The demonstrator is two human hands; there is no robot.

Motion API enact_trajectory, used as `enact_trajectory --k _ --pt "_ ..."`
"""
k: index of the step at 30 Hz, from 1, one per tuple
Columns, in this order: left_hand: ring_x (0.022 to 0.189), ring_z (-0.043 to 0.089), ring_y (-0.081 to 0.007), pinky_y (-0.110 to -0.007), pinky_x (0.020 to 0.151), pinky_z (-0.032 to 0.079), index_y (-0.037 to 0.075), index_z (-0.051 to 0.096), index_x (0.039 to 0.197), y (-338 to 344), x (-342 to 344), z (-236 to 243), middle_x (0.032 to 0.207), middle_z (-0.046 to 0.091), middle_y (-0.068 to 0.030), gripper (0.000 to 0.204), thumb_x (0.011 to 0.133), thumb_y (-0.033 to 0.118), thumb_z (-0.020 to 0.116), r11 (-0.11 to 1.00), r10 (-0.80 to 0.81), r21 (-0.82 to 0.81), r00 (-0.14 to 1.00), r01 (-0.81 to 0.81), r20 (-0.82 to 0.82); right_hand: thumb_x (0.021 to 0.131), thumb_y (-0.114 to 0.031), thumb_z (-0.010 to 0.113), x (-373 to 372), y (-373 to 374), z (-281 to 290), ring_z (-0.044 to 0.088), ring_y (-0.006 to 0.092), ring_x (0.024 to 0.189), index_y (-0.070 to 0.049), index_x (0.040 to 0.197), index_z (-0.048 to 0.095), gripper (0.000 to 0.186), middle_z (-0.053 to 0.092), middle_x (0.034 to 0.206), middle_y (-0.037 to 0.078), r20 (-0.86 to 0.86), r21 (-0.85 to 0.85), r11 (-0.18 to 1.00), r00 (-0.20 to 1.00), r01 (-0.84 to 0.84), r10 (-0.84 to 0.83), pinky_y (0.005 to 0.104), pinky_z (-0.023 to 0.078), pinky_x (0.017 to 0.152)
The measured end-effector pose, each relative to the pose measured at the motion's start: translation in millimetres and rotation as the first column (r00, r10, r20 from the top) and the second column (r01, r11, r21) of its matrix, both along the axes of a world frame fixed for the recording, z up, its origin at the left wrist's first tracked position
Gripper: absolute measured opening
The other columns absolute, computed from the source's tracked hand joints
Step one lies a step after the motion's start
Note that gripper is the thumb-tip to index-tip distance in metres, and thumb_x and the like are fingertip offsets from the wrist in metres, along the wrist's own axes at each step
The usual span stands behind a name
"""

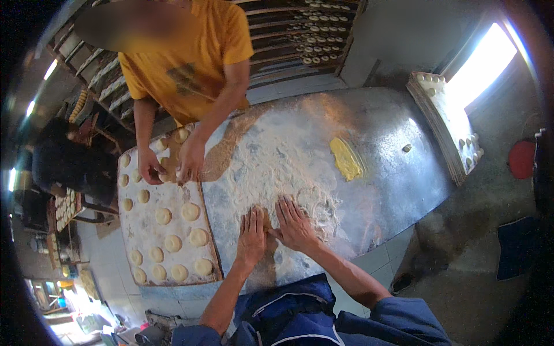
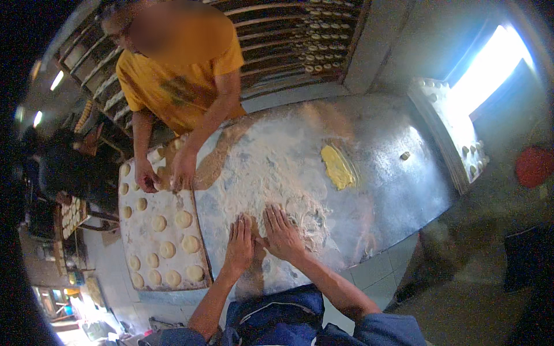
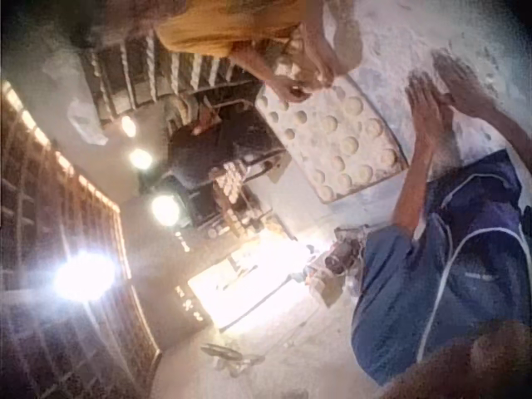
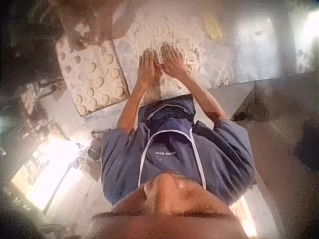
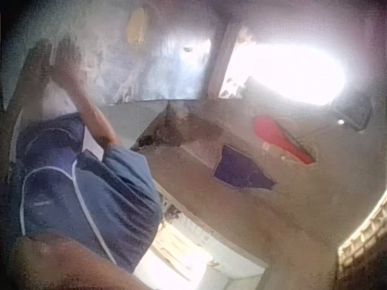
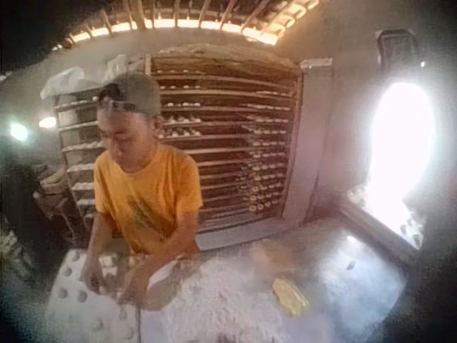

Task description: The person rolls small dough pieces into balls and places them on a wooden board. They then flatten the dough balls into discs and arrange them on the board. The person repeats this process with multiple dough pieces.

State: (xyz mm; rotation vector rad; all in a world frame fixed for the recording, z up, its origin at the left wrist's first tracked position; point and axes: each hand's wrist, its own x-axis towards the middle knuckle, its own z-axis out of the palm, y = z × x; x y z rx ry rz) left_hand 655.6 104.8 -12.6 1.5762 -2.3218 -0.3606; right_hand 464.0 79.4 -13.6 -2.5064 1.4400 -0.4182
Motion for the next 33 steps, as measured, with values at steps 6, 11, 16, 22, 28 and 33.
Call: enact_trajectory --k 6,11,16,22,28,33 --pt "0.148 0.035 -0.0459 -0.054 0.125 0.024 -0.01 0.03 0.154 -4 -13 -2 0.161 0.03 -0.033 0.062 0.102 0.014 0.051 0.999 0.038 0.003 0.998 -0.038 0.045 0.102 -0.049 0.051 -10 -8 5 0.031 0.0481 0.149 0.014 0.148 0.039 0.079 0.037 0.157 0.034 0.015 -0.04 0.996 0.997 -0.08 0.081 0.0532 0.024 0.125" --pt "0.142 0.041 -0.0455 -0.05 0.121 0.032 -0.004 0.039 0.152 -25 -9 0 0.153 0.042 -0.0299 0.056 0.1 0.011 0.052 0.989 0.137 0.06 0.989 -0.134 -0.059 0.096 -0.036 0.064 -16 -35 -8 0.043 0.0459 0.139 0.007 0.142 0.051 0.064 0.049 0.147 0.029 0.184 0.055 0.995 0.978 0.088 -0.096 0.0538 0.033 0.118" --pt "0.122 0.055 -0.0401 -0.05 0.104 0.045 0.006 0.068 0.123 -52 5 -1 0.121 0.066 -0.0208 0.035 0.09 0.014 0.06 0.954 0.235 0.217 0.965 -0.207 -0.113 0.085 -0.03 0.077 0 -57 13 0.053 0.043 0.126 -0.001 0.121 0.068 0.047 0.061 0.132 0.025 -0.058 0.134 0.953 0.963 0.27 -0.264 0.0523 0.042 0.107" --pt "0.094 0.067 -0.0455 -0.053 0.082 0.051 0.003 0.062 0.104 -39 23 -39 0.096 0.068 -0.0263 0.024 0.087 0.017 0.072 0.974 0.227 0.144 0.828 -0.178 -0.513 0.076 -0.013 0.087 -9 -40 6 0.072 0.0331 0.092 0.0 0.103 0.061 0.039 0.074 0.099 0.019 0.217 0.311 0.897 0.896 0.313 -0.388 0.0426 0.055 0.079" --pt "0.086 0.073 -0.0393 -0.048 0.074 0.054 0.002 0.061 0.109 12 209 48 0.091 0.073 -0.0227 0.038 0.085 0.023 0.082 0.794 0.608 0.373 0.614 -0.48 -0.503 0.081 -0.024 0.086 188 -36 55 0.072 0.0377 0.092 -0.005 0.11 0.062 0.042 0.074 0.099 0.019 0.3 0.388 0.921 0.939 0.039 -0.166 0.0452 0.055 0.079" --pt "0.068 0.065 -0.0268 -0.04 0.064 0.051 0.004 0.058 0.109 35 403 53 0.073 0.065 -0.0131 0.031 0.085 0.006 0.078 0.592 0.77 0.215 0.467 -0.777 -0.434 0.083 -0.025 0.084 399 -35 52 0.071 0.0324 0.098 -0.001 0.118 0.063 0.047 0.073 0.105 0.018 0.566 0.495 0.815 0.824 -0.301 -0.04 0.0391 0.055 0.09"
